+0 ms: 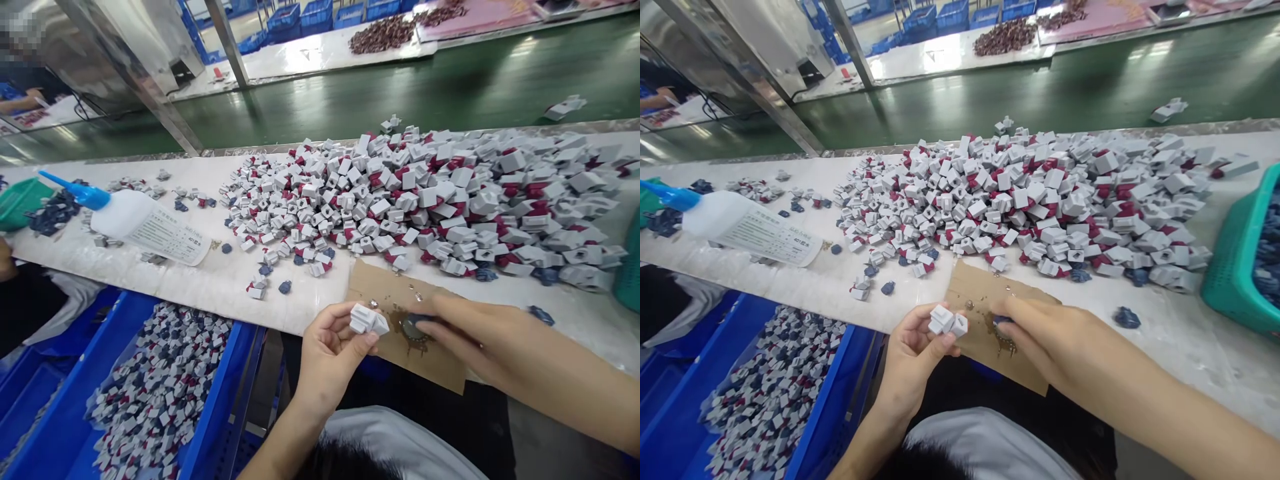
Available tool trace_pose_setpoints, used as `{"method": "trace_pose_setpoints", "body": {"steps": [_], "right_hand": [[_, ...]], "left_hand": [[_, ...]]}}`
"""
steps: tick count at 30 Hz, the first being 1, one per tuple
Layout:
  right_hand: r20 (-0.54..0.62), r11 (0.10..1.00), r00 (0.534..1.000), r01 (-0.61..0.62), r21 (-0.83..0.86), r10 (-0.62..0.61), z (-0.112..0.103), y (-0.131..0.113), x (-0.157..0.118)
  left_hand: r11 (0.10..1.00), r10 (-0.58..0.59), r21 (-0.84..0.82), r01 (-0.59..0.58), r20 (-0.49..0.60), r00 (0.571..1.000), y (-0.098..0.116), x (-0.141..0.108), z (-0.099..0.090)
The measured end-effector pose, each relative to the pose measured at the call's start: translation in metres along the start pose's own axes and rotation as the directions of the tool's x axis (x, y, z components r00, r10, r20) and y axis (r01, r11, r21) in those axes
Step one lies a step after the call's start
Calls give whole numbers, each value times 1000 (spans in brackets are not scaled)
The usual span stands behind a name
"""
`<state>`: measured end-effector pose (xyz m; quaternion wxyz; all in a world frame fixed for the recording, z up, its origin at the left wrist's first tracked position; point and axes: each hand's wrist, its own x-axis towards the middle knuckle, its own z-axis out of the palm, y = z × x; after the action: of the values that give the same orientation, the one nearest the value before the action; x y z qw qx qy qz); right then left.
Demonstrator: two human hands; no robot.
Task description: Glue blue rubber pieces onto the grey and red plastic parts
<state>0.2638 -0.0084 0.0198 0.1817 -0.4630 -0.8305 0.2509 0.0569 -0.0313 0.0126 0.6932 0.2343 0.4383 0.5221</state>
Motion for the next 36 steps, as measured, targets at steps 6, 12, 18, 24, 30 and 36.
{"method": "trace_pose_setpoints", "body": {"steps": [6,12,18,24,30,36], "right_hand": [[-63,950,997,-11,313,32,-17,-32,11],[-5,934,1000,-1,358,3,-17,-37,17],[180,881,984,-69,469,-19,-22,-30,20],[5,779,978,-168,605,208,-20,-26,35],[292,269,862,-422,866,415,5,-57,66],[401,136,825,-486,863,399,10,-70,69]], "left_hand": [[999,44,-20,-43,50,998,-3,-5,5],[992,55,113,-64,85,995,1,-7,4],[957,46,278,-81,130,990,-3,-9,2],[892,-40,439,-111,321,946,-6,-5,1],[767,198,485,-419,443,875,-4,6,15],[619,435,553,-558,350,829,-22,10,22]]}}
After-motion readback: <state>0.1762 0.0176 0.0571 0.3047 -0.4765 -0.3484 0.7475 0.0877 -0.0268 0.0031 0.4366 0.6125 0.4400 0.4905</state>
